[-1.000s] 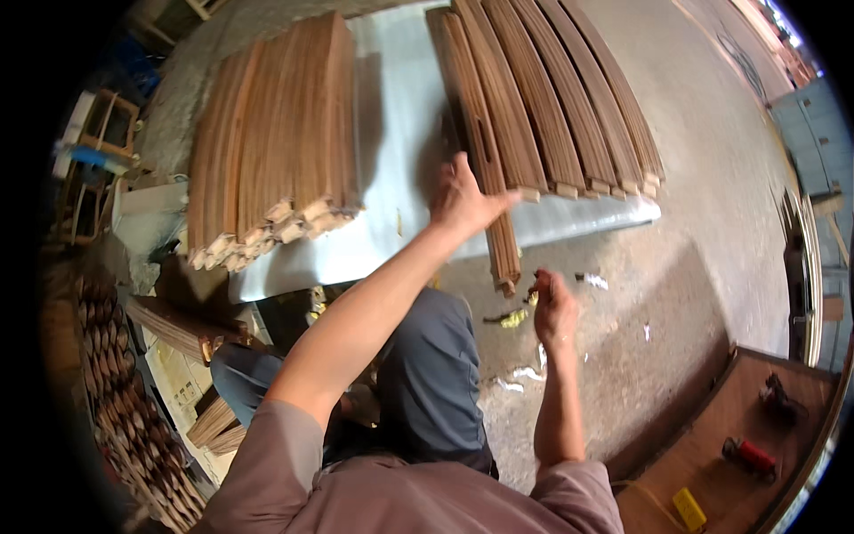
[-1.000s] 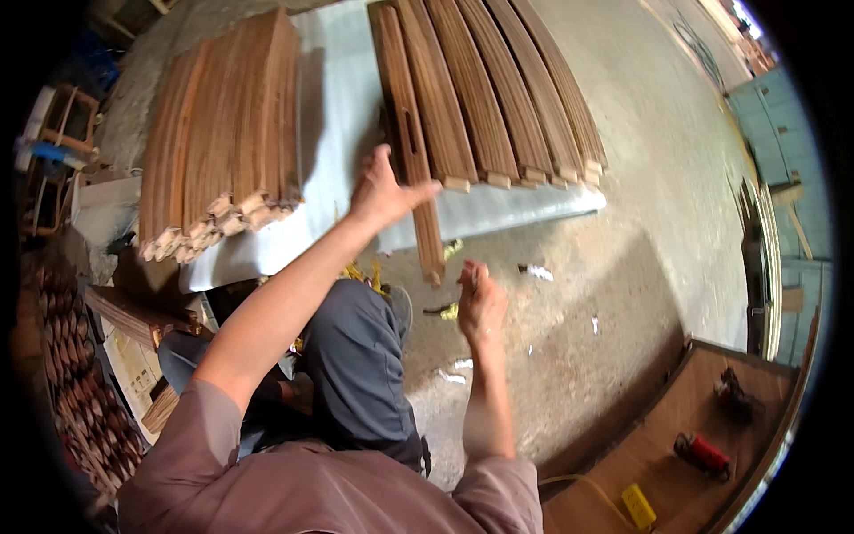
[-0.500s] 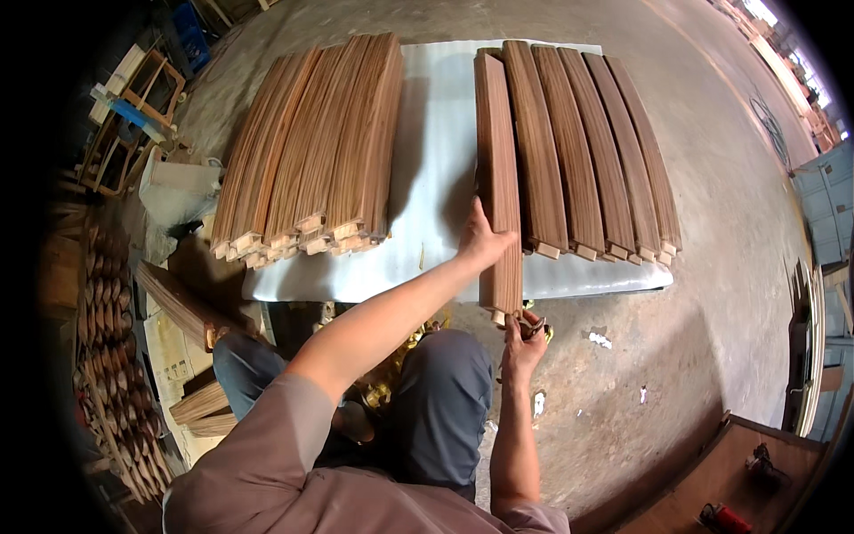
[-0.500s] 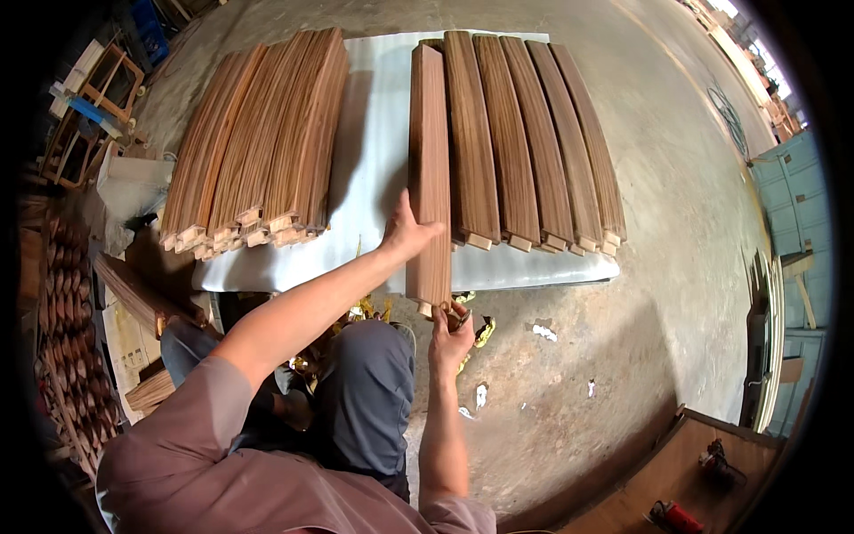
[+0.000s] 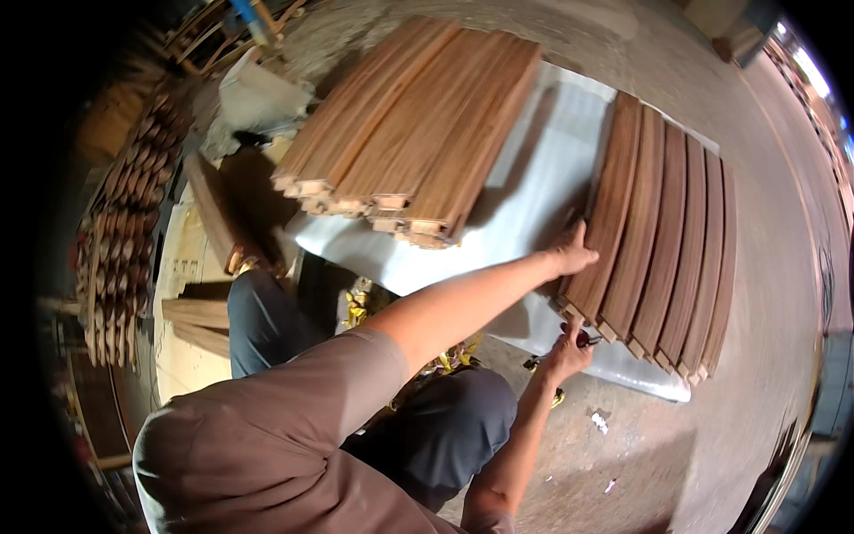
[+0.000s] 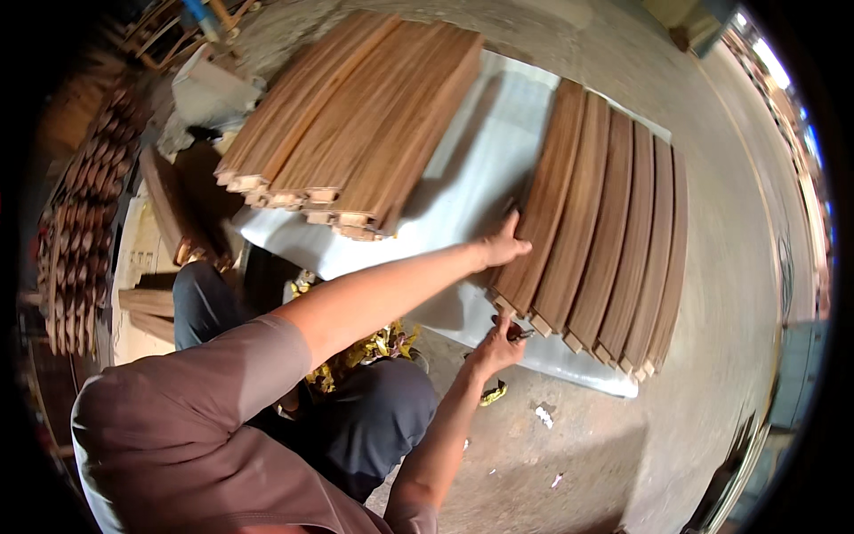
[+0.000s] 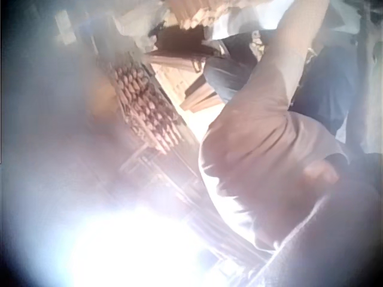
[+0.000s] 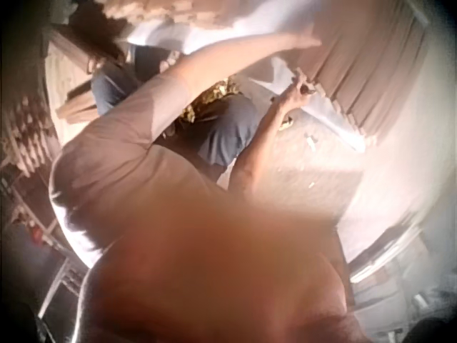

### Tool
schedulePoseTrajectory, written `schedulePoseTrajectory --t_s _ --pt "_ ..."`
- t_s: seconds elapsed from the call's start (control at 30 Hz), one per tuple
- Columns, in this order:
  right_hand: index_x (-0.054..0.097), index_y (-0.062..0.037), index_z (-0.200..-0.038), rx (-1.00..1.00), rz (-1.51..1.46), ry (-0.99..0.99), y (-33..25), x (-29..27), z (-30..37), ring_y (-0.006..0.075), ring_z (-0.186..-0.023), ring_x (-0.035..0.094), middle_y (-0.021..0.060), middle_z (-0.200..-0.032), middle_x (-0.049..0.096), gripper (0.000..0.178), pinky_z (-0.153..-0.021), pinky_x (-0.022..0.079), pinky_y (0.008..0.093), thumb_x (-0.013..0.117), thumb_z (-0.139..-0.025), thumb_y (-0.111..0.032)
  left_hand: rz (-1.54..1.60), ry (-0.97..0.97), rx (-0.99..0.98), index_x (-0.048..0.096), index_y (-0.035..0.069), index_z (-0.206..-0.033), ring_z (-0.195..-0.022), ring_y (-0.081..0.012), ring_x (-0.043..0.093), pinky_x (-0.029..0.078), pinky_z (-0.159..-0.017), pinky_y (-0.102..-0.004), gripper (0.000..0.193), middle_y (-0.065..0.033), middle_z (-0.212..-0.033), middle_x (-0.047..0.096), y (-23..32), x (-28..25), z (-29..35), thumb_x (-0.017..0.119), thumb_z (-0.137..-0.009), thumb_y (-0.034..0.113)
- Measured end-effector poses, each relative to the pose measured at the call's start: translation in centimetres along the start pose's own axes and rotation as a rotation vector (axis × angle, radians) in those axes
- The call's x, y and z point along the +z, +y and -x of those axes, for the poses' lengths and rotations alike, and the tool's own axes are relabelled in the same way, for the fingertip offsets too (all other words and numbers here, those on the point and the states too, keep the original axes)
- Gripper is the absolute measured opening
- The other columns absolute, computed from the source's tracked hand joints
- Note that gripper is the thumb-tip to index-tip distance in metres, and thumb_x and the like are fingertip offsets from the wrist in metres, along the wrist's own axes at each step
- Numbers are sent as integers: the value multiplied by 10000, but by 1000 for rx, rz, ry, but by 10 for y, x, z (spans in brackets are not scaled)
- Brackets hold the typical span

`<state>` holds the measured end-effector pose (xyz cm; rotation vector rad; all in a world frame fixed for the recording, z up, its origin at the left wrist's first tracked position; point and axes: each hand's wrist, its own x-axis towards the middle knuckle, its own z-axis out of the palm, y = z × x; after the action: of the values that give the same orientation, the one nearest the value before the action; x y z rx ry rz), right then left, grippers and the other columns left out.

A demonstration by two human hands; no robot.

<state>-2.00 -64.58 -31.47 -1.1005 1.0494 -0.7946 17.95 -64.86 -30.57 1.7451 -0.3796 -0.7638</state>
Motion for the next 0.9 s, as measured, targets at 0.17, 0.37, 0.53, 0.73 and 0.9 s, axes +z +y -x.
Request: schedulePoseTrajectory --t_s 0.17,0.37,0.53,0.73,0.9 --pt "590 -85 -763 147 150 -124 -3 -20 -4 54 -526 394 -46 -636 500 330 -460 255 253 717 -985 -294 -109 286 72 483 -24 -1389 -1282 -410 545 445 -1089 -437 627 -285 -1386 546 -9 23 98 663 -813 149" --pt "609 -50 -773 -138 576 -390 -14 -59 48 80 -543 349 -14 -609 456 249 -465 257 275 731 -929 -200 -143 497 336 636 59 -820 -765 -210 665 536 -694 -348 108 -79 -800 664 75 -167 338 738 -790 81" --pt "644 -36 -871 -316 406 -568 -51 -68 -48 120 -621 466 3 -718 524 111 -552 365 275 721 -916 -102 -185 1186 431 647 27 -873 -792 -130 642 541 -728 -280 97 -52 -827 671 17 -336 505 701 -824 -37" --pt "539 -132 -801 -430 602 -916 -218 71 98 23 -552 265 -75 -645 342 300 -495 174 225 655 -1010 -314 75 1333 -691 671 22 -1070 -676 -226 712 591 -573 -359 208 -112 -871 734 -208 -402 716 736 -904 129" --pt "607 -77 -929 -444 721 -1217 -223 109 150 25 -640 370 -79 -754 461 110 -561 282 205 653 -994 -152 -900 817 -432 595 68 -1263 -1332 -347 517 465 -1071 -437 350 -141 -1423 555 -269 -356 719 551 -921 128"
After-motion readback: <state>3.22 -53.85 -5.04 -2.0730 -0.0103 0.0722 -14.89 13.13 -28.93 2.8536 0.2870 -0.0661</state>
